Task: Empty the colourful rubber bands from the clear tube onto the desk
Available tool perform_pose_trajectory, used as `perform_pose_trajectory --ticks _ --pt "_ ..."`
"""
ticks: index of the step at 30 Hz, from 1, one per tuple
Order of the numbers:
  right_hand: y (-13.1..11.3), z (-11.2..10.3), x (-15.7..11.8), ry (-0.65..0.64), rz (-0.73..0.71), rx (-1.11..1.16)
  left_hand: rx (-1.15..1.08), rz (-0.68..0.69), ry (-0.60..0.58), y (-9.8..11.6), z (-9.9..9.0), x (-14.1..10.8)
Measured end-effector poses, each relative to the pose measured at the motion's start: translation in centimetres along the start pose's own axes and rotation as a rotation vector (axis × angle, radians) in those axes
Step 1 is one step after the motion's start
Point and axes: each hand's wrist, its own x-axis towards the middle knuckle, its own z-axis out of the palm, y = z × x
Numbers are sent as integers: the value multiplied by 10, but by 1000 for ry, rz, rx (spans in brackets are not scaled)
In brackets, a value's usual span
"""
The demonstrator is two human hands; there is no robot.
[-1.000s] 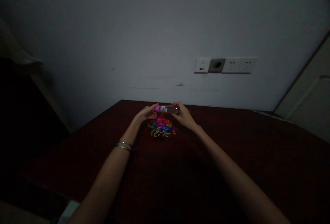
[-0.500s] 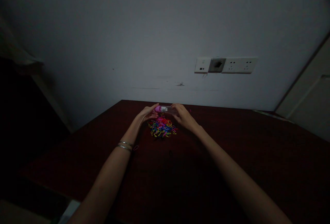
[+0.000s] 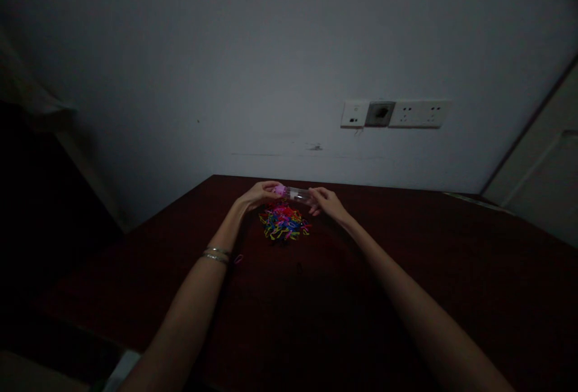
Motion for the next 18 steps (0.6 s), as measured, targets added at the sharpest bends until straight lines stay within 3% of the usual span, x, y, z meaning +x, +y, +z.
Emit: perform_pose_trajectory --ticks 4,9,15,18 --pt "-4 5 0 -65 120 -2 10 52 -43 -3 0 4" --pt "-6 10 0 6 84 48 -69 9 -41 4 12 3" --pt "-14 12 -4 -30 133 254 -168 85 223 8 27 12" --pt "-15 11 -4 -19 119 330 -147 107 289 2 27 17"
